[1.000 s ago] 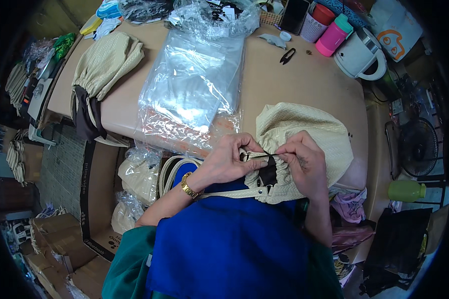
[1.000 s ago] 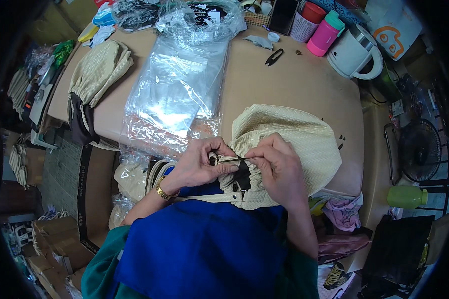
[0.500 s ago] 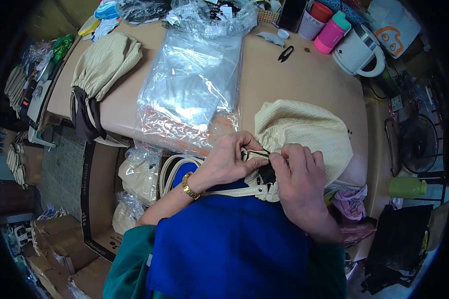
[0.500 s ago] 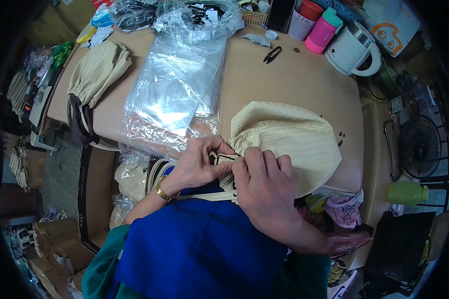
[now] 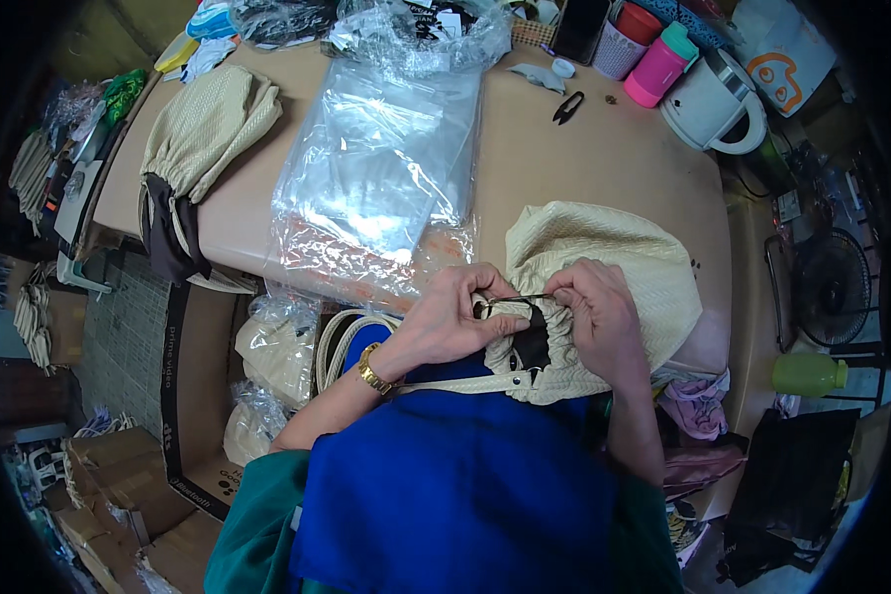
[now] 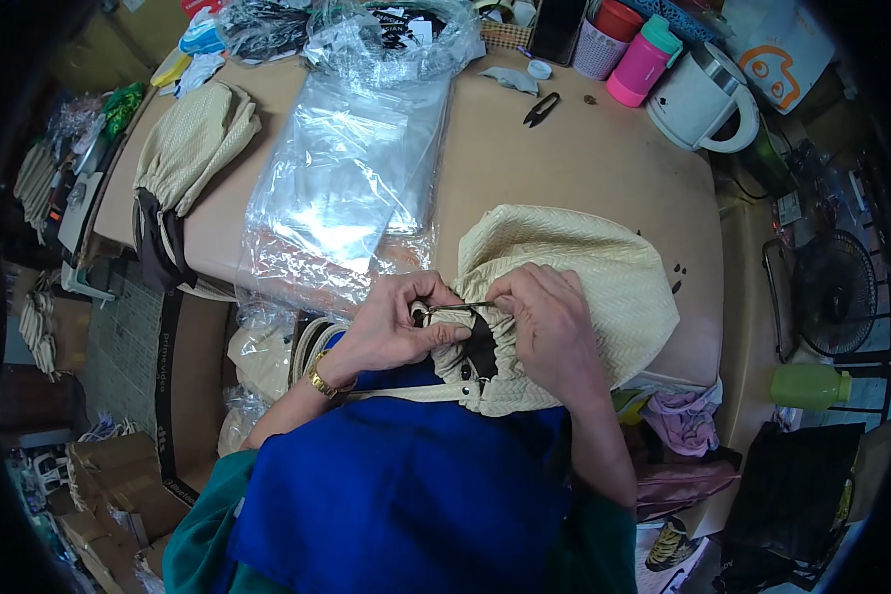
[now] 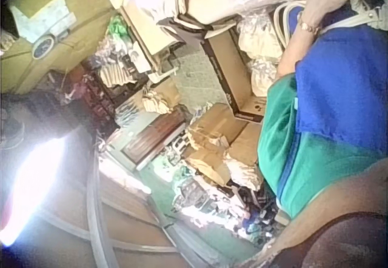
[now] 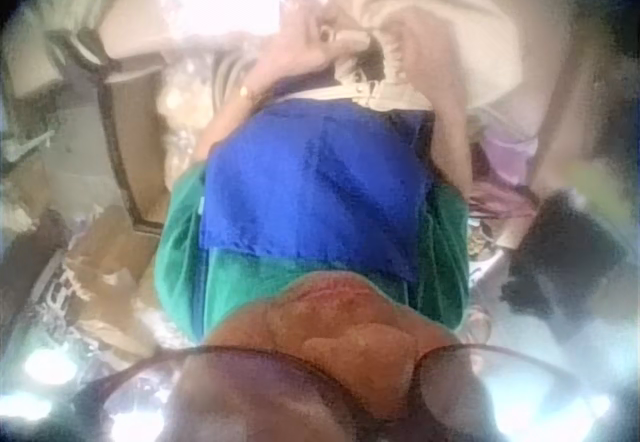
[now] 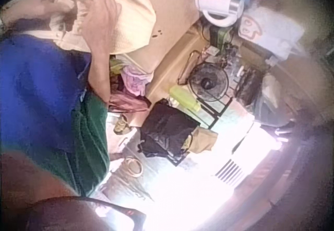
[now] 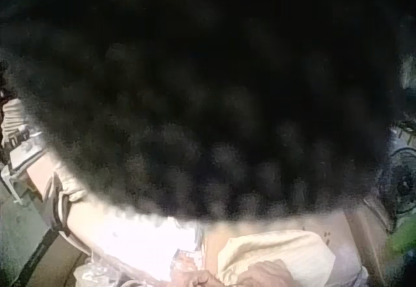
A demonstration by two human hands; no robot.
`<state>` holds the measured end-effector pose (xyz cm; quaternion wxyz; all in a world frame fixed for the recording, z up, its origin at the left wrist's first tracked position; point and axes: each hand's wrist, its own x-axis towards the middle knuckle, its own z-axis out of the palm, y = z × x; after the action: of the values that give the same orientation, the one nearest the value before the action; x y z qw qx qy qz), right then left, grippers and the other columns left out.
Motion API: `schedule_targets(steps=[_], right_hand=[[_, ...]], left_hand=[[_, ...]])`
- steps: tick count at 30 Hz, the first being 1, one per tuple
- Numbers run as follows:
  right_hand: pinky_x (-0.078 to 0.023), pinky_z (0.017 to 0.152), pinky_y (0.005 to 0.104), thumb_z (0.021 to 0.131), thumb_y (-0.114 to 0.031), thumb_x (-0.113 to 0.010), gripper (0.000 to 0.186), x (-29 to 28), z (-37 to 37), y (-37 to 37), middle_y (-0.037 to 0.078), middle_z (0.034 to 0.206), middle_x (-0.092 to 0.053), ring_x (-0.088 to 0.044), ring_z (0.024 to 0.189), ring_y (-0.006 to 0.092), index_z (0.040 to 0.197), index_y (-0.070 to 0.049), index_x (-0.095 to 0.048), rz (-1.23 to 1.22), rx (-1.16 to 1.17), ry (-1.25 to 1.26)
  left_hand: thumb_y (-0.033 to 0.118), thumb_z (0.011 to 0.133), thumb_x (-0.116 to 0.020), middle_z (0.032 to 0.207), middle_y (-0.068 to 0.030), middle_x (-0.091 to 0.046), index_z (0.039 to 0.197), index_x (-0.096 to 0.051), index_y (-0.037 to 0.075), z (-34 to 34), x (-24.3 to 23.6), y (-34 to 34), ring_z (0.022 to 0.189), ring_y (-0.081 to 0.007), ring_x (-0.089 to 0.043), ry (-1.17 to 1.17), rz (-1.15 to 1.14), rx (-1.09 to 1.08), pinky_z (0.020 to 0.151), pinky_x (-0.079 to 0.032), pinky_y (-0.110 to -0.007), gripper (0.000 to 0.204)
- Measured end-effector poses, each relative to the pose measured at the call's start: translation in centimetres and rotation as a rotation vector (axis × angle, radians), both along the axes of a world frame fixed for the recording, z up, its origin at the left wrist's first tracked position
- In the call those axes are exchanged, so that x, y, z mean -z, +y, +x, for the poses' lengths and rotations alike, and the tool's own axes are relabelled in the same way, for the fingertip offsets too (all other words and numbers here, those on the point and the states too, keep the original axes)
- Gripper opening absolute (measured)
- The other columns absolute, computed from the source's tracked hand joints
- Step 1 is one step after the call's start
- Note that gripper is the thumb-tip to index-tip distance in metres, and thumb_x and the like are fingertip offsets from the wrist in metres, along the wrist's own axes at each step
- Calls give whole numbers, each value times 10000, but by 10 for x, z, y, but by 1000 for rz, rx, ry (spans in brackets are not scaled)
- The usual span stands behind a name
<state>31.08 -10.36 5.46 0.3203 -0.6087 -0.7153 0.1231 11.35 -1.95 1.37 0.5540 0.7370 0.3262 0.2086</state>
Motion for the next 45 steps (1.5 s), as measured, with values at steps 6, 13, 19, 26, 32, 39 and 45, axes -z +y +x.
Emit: schedule_targets(steps=[6,13,19,26,32,39,45], right_hand=[[-390,775,372,849,2,-603,81,3,9,4,83,823,-588,-565,826,271,903,-50,-635,-44,-58,117],[-380,724,352,788,22,-651,221,-5,5,-17,55,843,-567,-541,810,238,962,-100,-711,157,67,-51],[-369,719,375,746,20,-693,236,-26,-4,-34,39,865,-557,-525,819,241,937,-113,-732,187,123,-306],[-357,729,382,721,15,-676,296,-30,-12,-38,50,900,-559,-527,832,241,979,-124,-714,198,131,-428],[-368,729,380,705,-21,-645,299,-35,-27,-40,36,915,-547,-537,866,226,990,-91,-706,190,130,-545],[-393,721,387,732,16,-621,297,-14,4,-36,63,866,-545,-554,832,251,1007,-72,-692,121,55,-244],[-430,753,389,708,59,-632,340,-8,7,-31,70,845,-556,-566,830,250,1006,-91,-699,67,40,-252]], left_hand=[[249,768,-860,845,-43,-707,940,-703,4,0,4,2,572,-53,-428,-25,-23,11,525,-374,-255,338],[224,763,-854,848,-48,-707,939,-705,5,1,11,-1,545,-48,-438,-98,57,-9,511,-379,-258,318],[197,726,-878,787,-45,-688,905,-718,-2,1,-5,-3,658,-69,-518,14,-30,-24,611,-411,-251,311],[193,729,-874,764,-26,-669,910,-721,8,0,-9,-4,613,-53,-460,11,-31,-29,567,-379,-242,301],[179,756,-845,838,-50,-701,929,-703,-1,0,-10,-5,554,-43,-458,13,-15,-17,518,-380,-237,287],[181,770,-835,849,-49,-711,935,-696,-3,0,-2,-2,523,-42,-449,-31,-6,9,493,-378,-239,284],[196,737,-872,814,-35,-677,925,-716,16,-1,-6,-2,680,-76,-510,39,-48,-7,621,-403,-248,304]])
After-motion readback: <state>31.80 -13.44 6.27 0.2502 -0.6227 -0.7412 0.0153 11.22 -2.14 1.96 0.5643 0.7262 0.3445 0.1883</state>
